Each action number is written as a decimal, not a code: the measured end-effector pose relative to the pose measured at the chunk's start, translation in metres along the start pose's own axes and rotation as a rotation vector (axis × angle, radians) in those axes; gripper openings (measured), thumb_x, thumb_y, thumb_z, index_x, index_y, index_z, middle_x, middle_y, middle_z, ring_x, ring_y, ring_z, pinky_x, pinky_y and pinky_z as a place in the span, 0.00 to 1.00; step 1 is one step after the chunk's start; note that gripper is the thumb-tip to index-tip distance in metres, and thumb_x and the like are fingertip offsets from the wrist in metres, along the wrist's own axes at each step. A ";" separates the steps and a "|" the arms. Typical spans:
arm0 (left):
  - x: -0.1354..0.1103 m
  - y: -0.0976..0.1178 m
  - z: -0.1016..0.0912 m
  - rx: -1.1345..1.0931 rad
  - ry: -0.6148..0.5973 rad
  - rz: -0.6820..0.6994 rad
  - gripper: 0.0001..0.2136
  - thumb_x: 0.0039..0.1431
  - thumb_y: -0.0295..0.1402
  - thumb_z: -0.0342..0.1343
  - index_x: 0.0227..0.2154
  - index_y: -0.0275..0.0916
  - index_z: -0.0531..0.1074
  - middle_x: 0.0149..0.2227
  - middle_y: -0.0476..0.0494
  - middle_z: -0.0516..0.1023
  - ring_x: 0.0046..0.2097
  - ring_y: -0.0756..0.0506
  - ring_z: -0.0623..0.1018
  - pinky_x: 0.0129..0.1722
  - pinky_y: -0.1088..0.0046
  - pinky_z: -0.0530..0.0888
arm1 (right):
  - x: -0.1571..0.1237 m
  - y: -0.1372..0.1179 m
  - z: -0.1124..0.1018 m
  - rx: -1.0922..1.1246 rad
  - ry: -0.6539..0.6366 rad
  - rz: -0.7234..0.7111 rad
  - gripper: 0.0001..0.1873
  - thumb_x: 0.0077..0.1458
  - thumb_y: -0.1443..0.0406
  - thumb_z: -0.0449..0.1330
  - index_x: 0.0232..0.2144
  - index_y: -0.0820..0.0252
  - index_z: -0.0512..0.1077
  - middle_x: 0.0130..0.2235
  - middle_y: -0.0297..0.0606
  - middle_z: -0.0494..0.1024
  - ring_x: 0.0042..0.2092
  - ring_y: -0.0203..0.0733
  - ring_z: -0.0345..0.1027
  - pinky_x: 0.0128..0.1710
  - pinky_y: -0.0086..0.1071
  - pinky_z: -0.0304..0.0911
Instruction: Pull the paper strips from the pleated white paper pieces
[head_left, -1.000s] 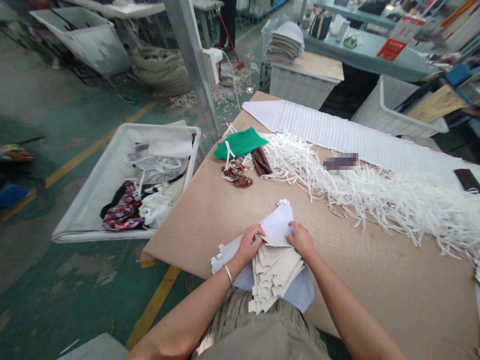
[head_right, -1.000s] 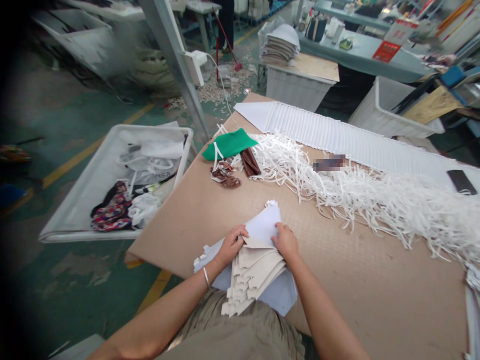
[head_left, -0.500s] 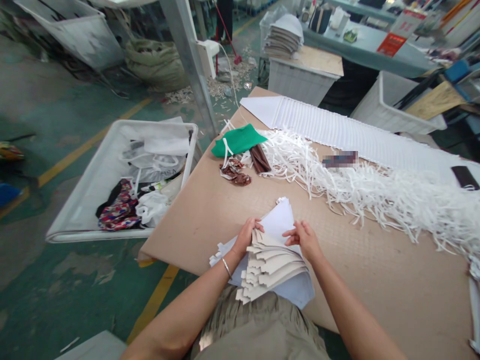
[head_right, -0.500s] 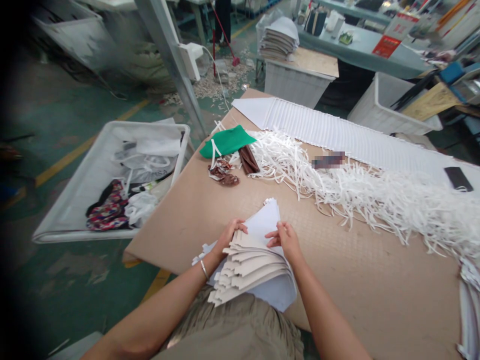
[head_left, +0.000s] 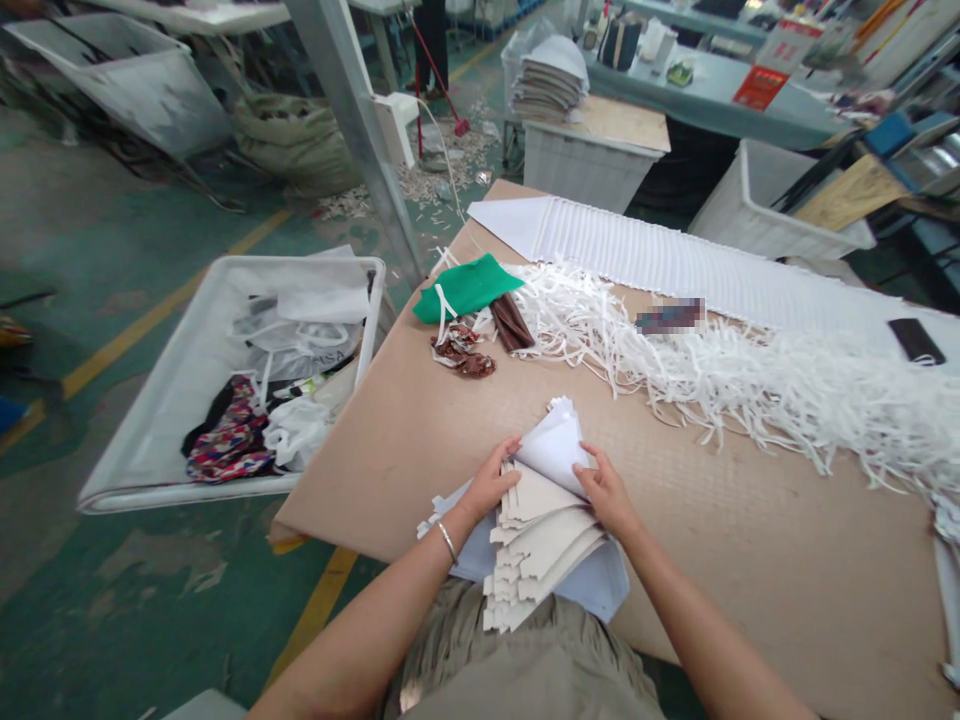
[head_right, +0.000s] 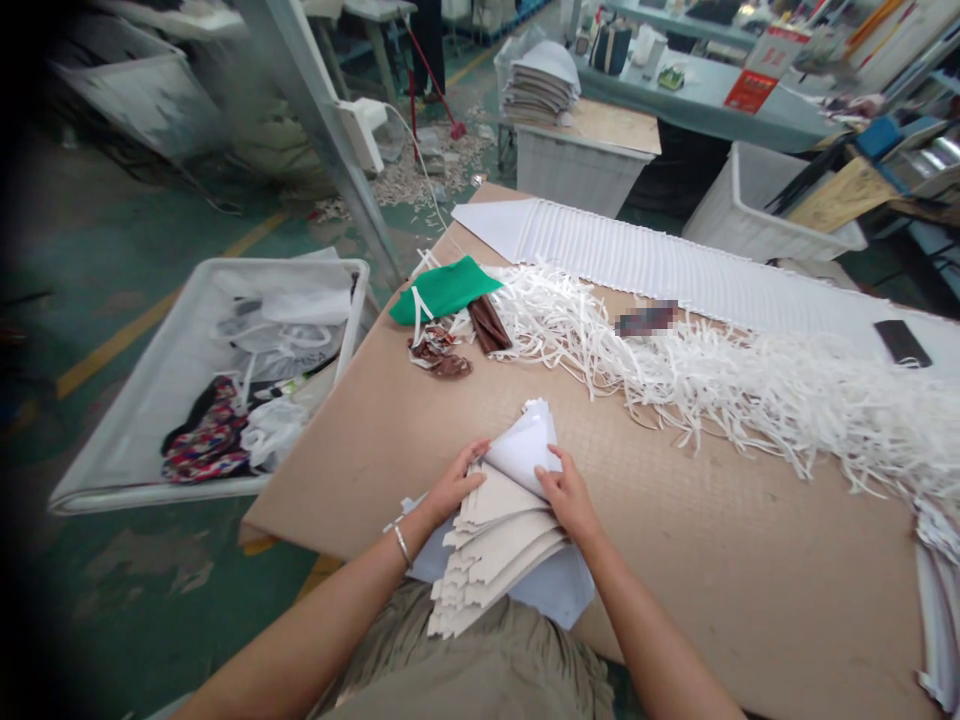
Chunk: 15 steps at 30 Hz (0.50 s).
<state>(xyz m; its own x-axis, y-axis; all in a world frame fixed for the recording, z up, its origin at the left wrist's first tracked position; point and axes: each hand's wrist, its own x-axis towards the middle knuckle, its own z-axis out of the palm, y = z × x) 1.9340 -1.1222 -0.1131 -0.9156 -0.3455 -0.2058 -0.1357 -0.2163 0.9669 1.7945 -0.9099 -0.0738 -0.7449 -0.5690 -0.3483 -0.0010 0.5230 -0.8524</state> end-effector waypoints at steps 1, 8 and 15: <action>-0.001 0.000 0.001 0.005 -0.004 -0.015 0.21 0.49 0.31 0.59 0.49 0.38 0.73 0.52 0.39 0.77 0.60 0.35 0.71 0.64 0.53 0.61 | 0.003 0.000 -0.001 0.029 0.014 0.046 0.36 0.62 0.47 0.48 0.65 0.58 0.55 0.25 0.30 0.71 0.26 0.40 0.64 0.29 0.33 0.62; -0.002 0.009 0.003 0.112 0.009 0.035 0.03 0.49 0.30 0.56 0.28 0.39 0.74 0.52 0.38 0.76 0.64 0.35 0.66 0.67 0.53 0.56 | 0.035 0.008 -0.003 -0.794 -0.006 0.009 0.28 0.53 0.62 0.63 0.58 0.50 0.68 0.47 0.44 0.75 0.46 0.46 0.70 0.47 0.36 0.61; -0.002 0.009 0.006 0.131 0.008 -0.023 0.05 0.49 0.29 0.55 0.30 0.39 0.72 0.68 0.37 0.60 0.72 0.37 0.51 0.69 0.54 0.47 | 0.010 -0.003 -0.002 -0.268 -0.079 -0.161 0.20 0.54 0.57 0.62 0.49 0.55 0.72 0.37 0.36 0.74 0.39 0.41 0.67 0.43 0.34 0.63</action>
<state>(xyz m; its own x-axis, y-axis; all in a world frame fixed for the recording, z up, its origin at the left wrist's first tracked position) 1.9318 -1.1177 -0.1032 -0.9087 -0.3491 -0.2288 -0.2053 -0.1034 0.9732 1.7858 -0.9157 -0.0737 -0.6669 -0.7000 -0.2553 -0.2981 0.5647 -0.7695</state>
